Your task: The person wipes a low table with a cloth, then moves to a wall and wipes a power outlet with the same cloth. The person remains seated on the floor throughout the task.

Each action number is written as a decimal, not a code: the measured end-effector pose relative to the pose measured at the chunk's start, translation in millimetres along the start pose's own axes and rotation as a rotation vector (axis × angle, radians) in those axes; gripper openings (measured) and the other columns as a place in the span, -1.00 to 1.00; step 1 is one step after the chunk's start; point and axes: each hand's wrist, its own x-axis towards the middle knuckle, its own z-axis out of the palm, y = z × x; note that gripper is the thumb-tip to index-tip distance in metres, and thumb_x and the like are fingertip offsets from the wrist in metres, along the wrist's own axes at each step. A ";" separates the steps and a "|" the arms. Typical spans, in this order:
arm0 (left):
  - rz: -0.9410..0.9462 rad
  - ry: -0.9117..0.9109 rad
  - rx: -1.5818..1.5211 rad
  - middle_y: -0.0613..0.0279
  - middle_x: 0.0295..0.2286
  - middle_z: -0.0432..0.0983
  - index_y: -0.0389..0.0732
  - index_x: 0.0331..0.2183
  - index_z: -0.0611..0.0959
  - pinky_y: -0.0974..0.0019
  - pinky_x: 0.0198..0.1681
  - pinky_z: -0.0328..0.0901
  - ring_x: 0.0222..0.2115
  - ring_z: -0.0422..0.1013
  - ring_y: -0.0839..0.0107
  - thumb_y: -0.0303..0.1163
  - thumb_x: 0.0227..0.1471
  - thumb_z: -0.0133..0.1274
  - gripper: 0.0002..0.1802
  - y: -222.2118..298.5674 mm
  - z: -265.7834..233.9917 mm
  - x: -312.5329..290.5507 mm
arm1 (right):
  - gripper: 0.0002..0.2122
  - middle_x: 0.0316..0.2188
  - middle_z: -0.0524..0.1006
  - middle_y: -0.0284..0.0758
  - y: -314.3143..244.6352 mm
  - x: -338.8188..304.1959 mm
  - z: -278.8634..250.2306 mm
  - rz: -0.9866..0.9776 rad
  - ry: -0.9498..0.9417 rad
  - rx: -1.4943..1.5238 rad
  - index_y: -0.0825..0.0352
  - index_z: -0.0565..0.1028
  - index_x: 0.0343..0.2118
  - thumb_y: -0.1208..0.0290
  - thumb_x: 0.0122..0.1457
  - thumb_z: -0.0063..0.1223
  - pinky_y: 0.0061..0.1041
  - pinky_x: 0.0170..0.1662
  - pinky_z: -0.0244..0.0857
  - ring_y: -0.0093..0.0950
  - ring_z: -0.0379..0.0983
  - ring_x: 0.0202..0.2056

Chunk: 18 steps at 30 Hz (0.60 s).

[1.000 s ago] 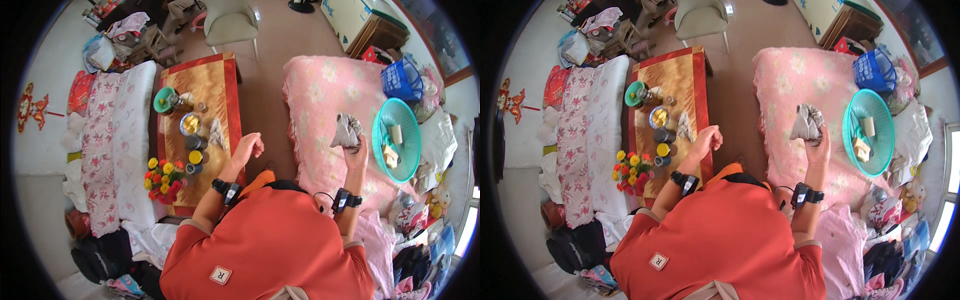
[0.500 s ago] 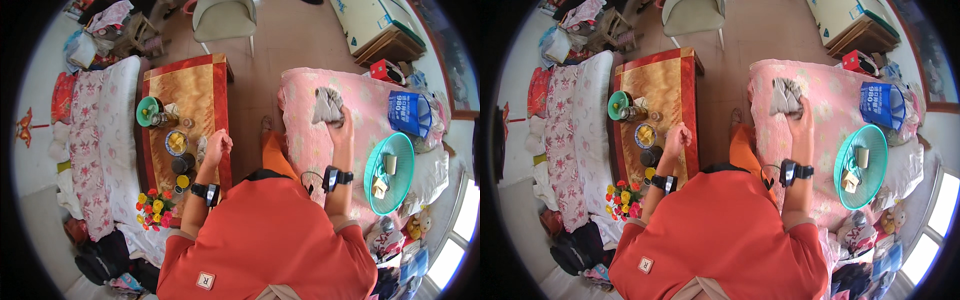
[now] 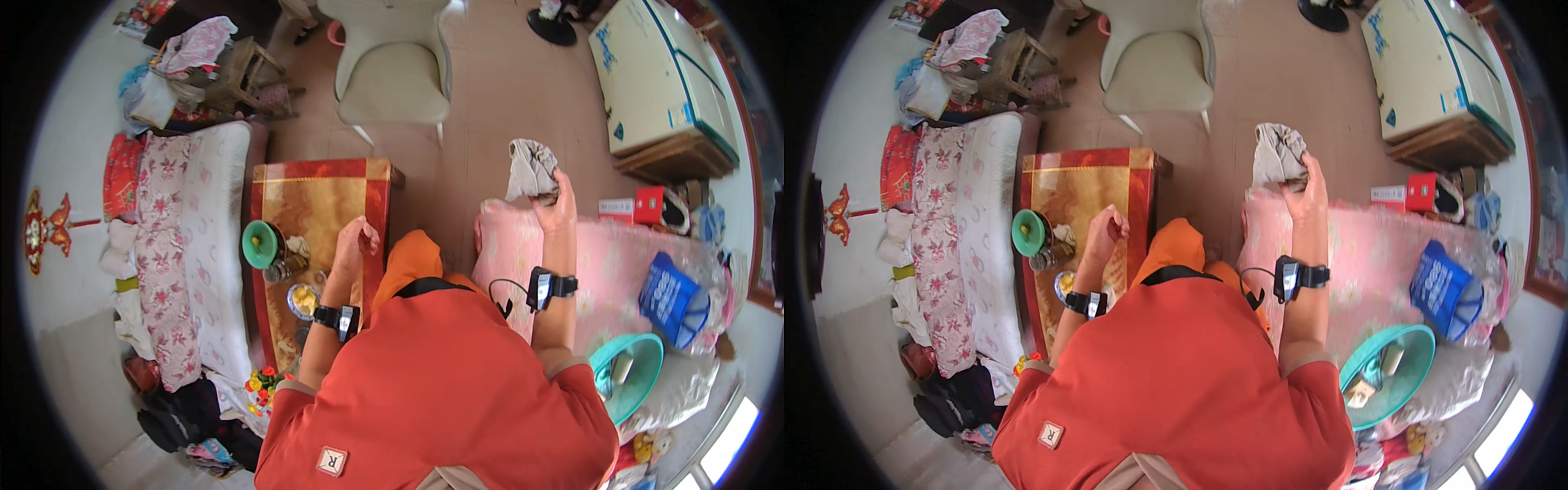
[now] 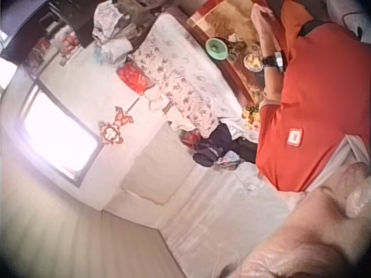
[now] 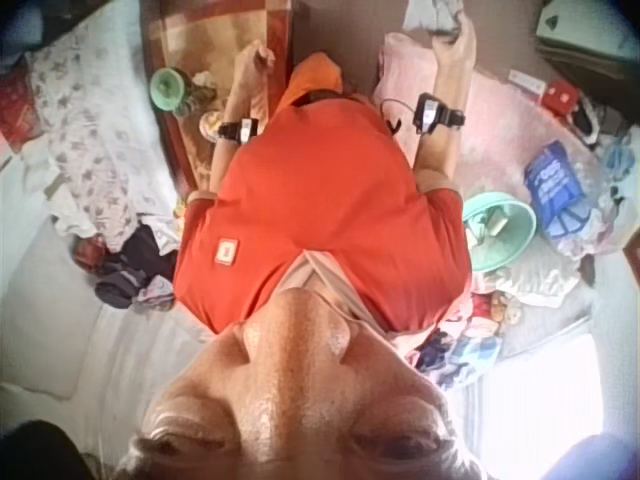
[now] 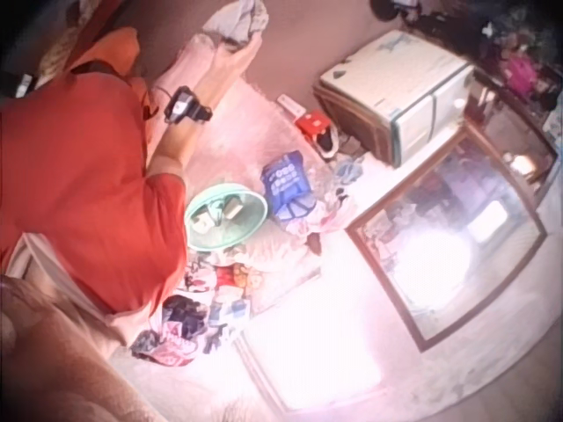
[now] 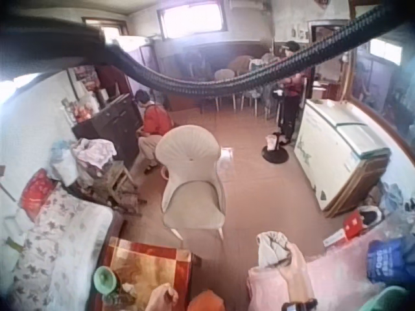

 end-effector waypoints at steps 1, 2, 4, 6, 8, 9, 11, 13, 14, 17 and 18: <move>-0.023 0.014 -0.012 0.22 -0.58 0.42 -0.10 -0.50 0.41 0.38 -0.50 0.25 -0.58 0.35 0.44 -0.11 0.31 -0.15 -0.62 10.6 3.4 14.9 | -0.72 -0.03 0.55 -0.36 -5.8 10.1 18.7 -0.003 -0.014 0.002 0.23 0.52 -0.04 0.29 0.20 0.08 -0.19 0.07 0.29 -0.38 0.42 0.03; -0.011 0.010 -0.027 0.22 -0.58 0.42 -0.10 -0.51 0.41 0.37 -0.50 0.25 -0.58 0.35 0.43 -0.11 0.31 -0.14 -0.62 23.3 7.3 34.4 | -0.72 -0.04 0.55 -0.36 -11.6 36.0 27.2 0.005 -0.040 0.005 0.22 0.52 -0.05 0.29 0.20 0.08 -0.18 0.06 0.29 -0.38 0.43 0.02; 0.000 -0.006 -0.050 0.22 -0.58 0.41 -0.11 -0.51 0.41 0.37 -0.51 0.25 -0.58 0.35 0.43 -0.11 0.30 -0.13 -0.61 47.3 17.7 72.4 | -0.74 -0.05 0.55 -0.38 -25.6 82.9 41.2 0.017 -0.078 0.015 0.20 0.53 -0.07 0.29 0.19 0.09 -0.15 0.05 0.28 -0.38 0.43 0.00; 0.014 0.000 -0.048 0.22 -0.58 0.41 -0.11 -0.52 0.42 0.35 -0.53 0.25 -0.58 0.35 0.43 -0.09 0.29 -0.12 -0.60 73.0 21.4 119.7 | -0.73 -0.04 0.55 -0.38 -37.2 118.8 68.0 0.000 -0.004 0.032 0.21 0.53 -0.07 0.28 0.19 0.10 -0.16 0.06 0.27 -0.39 0.43 0.01; 0.045 0.020 -0.056 0.23 -0.59 0.41 -0.11 -0.53 0.41 0.36 -0.54 0.25 -0.58 0.35 0.44 -0.09 0.29 -0.12 -0.60 98.9 44.2 173.1 | -0.72 -0.04 0.54 -0.38 -66.7 148.4 101.2 -0.039 0.027 0.020 0.21 0.52 -0.06 0.28 0.19 0.10 -0.17 0.06 0.26 -0.40 0.42 0.01; 0.084 -0.074 -0.093 0.25 -0.59 0.41 -0.10 -0.54 0.41 0.37 -0.55 0.26 -0.59 0.35 0.45 -0.10 0.30 -0.13 -0.59 112.4 49.7 196.1 | -0.72 -0.05 0.54 -0.38 -76.6 161.1 115.2 -0.047 0.003 0.001 0.20 0.52 -0.06 0.26 0.19 0.10 -0.18 0.06 0.25 -0.41 0.40 0.02; 0.057 -0.091 -0.065 0.26 -0.59 0.43 -0.10 -0.54 0.42 0.39 -0.57 0.27 -0.61 0.35 0.47 -0.12 0.30 -0.14 -0.60 135.7 73.0 240.2 | -0.72 -0.07 0.54 -0.40 -100.0 188.4 135.5 -0.080 0.011 -0.018 0.20 0.51 -0.06 0.25 0.19 0.10 -0.18 0.05 0.25 -0.41 0.40 0.01; 0.060 -0.108 -0.029 0.25 -0.60 0.44 -0.11 -0.54 0.43 0.39 -0.58 0.27 -0.62 0.35 0.47 -0.14 0.29 -0.12 -0.61 155.5 102.4 293.1 | -0.73 -0.08 0.53 -0.42 -126.7 218.9 148.0 -0.096 -0.001 -0.036 0.18 0.51 -0.07 0.24 0.20 0.10 -0.20 0.04 0.24 -0.42 0.40 0.00; 0.049 -0.098 0.006 0.24 -0.60 0.45 -0.12 -0.55 0.44 0.39 -0.58 0.27 -0.63 0.36 0.47 -0.17 0.29 -0.10 -0.62 168.0 123.9 306.6 | -0.72 -0.07 0.53 -0.41 -134.8 234.1 146.7 -0.092 0.002 -0.026 0.18 0.51 -0.06 0.24 0.19 0.11 -0.20 0.04 0.23 -0.43 0.39 0.01; 0.023 -0.120 0.079 0.24 -0.60 0.48 -0.12 -0.55 0.46 0.41 -0.57 0.29 -0.64 0.37 0.48 -0.19 0.27 -0.08 -0.63 186.7 174.3 354.4 | -0.73 -0.05 0.52 -0.40 -161.9 288.3 146.2 -0.086 0.015 -0.011 0.17 0.51 -0.07 0.23 0.19 0.12 -0.19 0.05 0.22 -0.43 0.38 0.02; 0.017 -0.133 0.096 0.24 -0.60 0.49 -0.12 -0.55 0.46 0.42 -0.57 0.30 -0.64 0.37 0.48 -0.19 0.27 -0.07 -0.64 190.3 188.9 372.1 | -0.73 -0.06 0.52 -0.41 -169.7 306.8 147.5 -0.069 0.063 -0.022 0.17 0.51 -0.08 0.23 0.19 0.12 -0.19 0.06 0.22 -0.43 0.38 0.02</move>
